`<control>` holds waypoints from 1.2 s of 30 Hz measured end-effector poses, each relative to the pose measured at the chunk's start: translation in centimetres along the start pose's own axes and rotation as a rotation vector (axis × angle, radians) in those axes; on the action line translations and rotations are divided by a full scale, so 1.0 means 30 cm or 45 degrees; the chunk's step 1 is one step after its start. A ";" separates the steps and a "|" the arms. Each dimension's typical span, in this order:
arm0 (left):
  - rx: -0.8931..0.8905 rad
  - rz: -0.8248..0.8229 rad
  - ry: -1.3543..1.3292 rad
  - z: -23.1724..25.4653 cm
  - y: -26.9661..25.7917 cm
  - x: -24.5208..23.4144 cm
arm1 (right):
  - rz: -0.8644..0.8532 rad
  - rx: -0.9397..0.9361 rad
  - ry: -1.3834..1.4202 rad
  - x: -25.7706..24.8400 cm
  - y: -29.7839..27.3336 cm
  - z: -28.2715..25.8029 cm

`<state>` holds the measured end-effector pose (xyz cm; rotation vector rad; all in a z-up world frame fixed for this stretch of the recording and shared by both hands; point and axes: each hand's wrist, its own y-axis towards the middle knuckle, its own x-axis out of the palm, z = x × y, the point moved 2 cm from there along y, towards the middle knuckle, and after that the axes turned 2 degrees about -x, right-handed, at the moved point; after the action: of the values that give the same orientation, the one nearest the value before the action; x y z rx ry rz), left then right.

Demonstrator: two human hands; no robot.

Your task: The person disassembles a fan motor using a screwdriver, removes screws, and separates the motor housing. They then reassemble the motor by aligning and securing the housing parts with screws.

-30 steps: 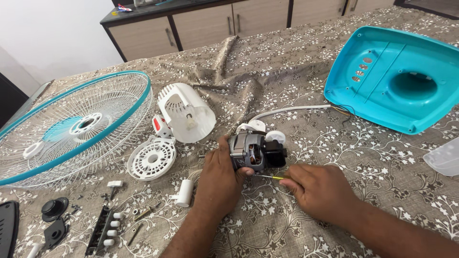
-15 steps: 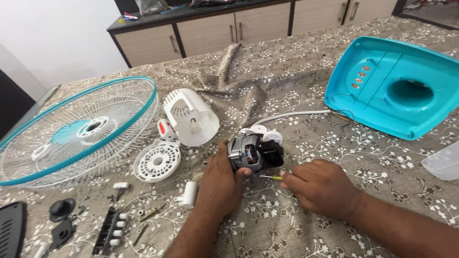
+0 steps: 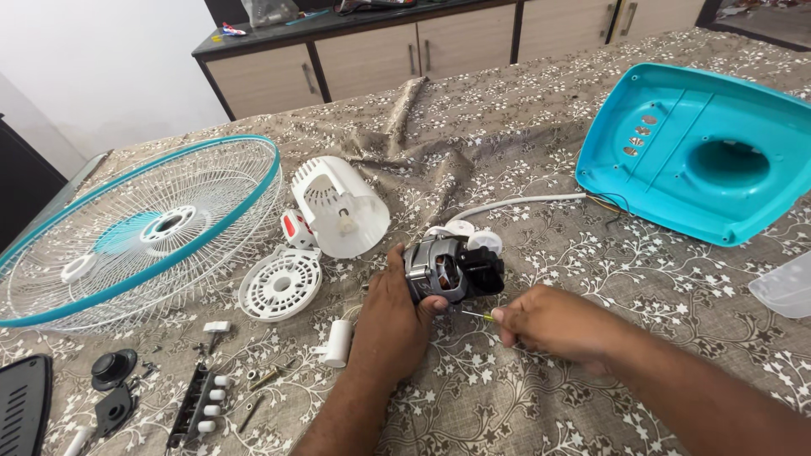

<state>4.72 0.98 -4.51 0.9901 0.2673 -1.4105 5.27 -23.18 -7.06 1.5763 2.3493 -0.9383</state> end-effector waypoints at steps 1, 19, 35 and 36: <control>-0.021 -0.016 -0.002 0.000 0.000 0.001 | 0.028 -0.069 -0.005 0.001 0.002 -0.011; -0.091 -0.049 -0.021 0.017 0.012 -0.011 | 0.806 -0.448 -1.017 0.074 -0.192 -0.207; -0.025 -0.029 0.008 0.001 -0.002 -0.008 | 1.103 -1.167 -1.420 0.067 -0.184 -0.145; -0.026 -0.024 0.013 0.000 -0.003 -0.007 | 1.080 -1.118 -1.393 0.068 -0.181 -0.139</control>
<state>4.58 1.15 -4.40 0.9805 0.2985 -1.4180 0.47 -20.54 -2.49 1.0270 0.9147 -0.2897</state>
